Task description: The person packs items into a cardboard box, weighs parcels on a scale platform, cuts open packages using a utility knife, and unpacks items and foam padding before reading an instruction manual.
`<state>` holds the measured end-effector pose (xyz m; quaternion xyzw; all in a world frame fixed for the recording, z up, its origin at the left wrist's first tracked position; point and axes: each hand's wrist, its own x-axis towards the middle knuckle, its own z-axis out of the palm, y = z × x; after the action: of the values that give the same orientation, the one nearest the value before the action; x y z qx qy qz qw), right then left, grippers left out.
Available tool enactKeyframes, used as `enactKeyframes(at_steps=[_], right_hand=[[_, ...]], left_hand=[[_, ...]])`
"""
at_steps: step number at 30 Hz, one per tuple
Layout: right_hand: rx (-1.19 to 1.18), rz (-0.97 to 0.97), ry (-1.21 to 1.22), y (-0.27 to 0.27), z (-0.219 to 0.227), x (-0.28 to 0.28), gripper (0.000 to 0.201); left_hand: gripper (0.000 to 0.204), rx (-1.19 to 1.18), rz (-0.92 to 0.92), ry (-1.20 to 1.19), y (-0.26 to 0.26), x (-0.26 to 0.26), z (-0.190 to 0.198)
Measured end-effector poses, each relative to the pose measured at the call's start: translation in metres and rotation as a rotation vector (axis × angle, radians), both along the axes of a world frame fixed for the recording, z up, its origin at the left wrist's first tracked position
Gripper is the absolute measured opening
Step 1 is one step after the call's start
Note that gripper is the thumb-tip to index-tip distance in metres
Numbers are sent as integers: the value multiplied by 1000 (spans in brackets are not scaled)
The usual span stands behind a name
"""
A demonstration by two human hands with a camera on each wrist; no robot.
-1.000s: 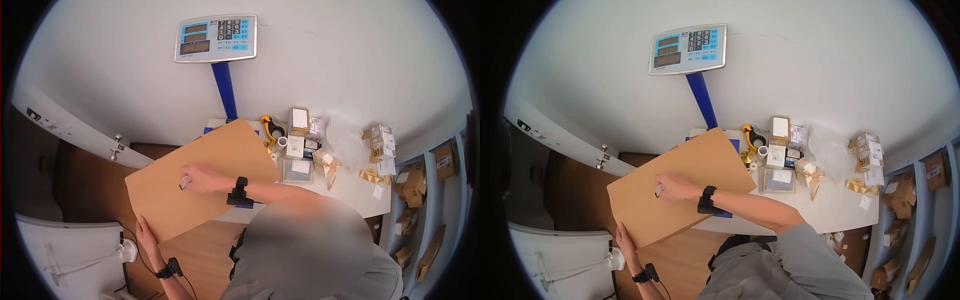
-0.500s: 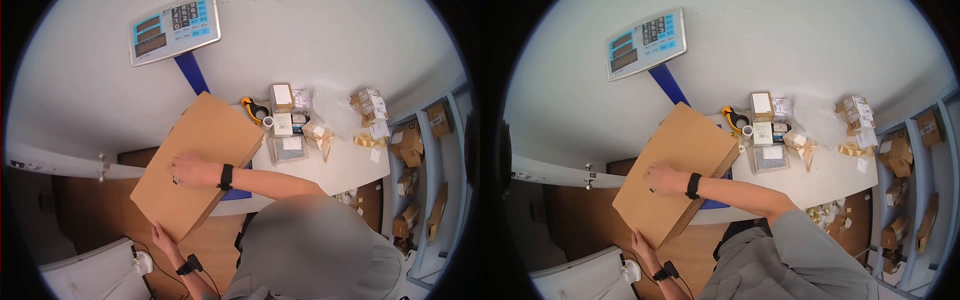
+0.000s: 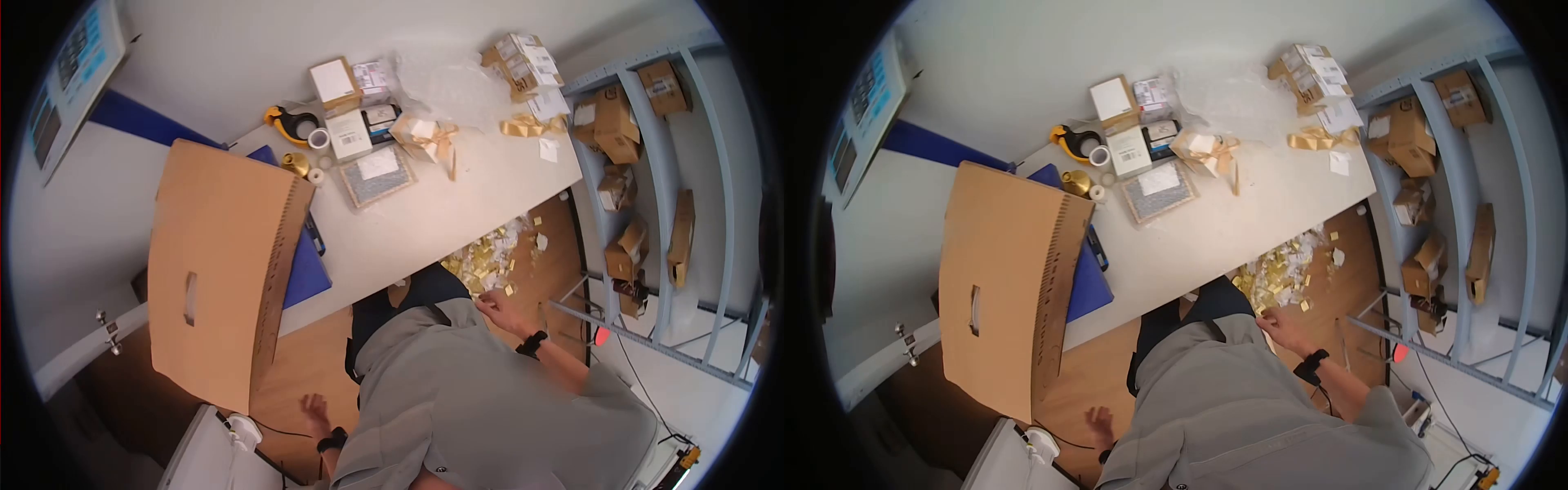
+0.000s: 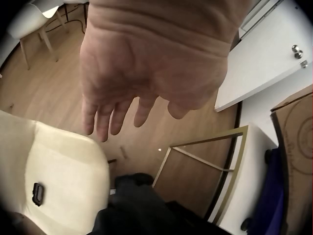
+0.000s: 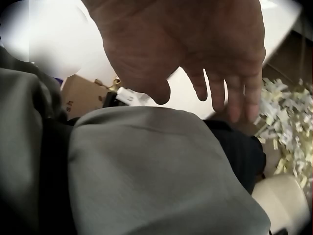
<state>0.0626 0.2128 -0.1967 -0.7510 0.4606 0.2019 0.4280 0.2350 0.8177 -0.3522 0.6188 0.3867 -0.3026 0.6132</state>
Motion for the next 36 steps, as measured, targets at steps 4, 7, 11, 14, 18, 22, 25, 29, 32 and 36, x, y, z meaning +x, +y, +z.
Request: enactKeyframes(at_steps=[4, 7, 11, 14, 18, 22, 25, 29, 32, 36], right_hand=[[351, -409, -349, 51, 12, -66, 57], [332, -431, -349, 33, 1, -98, 57], [301, -442, -387, -1, -36, -109, 58], [326, -443, -394, -10, -69, -111, 59], [322, -479, -345, -11, -93, -140, 60], [315, -469, -245, -18, -106, -173, 61], [365, -429, -112, -6, -106, -216, 62], [403, -358, 31, -15, -122, -243, 63], [407, -312, 113, -21, -183, -255, 63], [100, -420, 351, 4, -235, -243, 60]], left_hand=[[69, -98, -90, 430, -67, -39, 8], [70, -99, -163, 390, -111, -40, 11], [71, -104, -254, 279, -178, -8, 10], [72, -61, -297, 209, -196, 8, 28], [73, -25, -384, 186, -213, 9, 44], [74, -4, -422, 205, -225, -23, 60], [75, 60, -401, 272, -197, -80, 88], [76, 116, -376, 333, -183, -128, 97], [77, 137, -375, 359, -196, -139, 74], [82, 196, -428, 666, -159, -117, 48]])
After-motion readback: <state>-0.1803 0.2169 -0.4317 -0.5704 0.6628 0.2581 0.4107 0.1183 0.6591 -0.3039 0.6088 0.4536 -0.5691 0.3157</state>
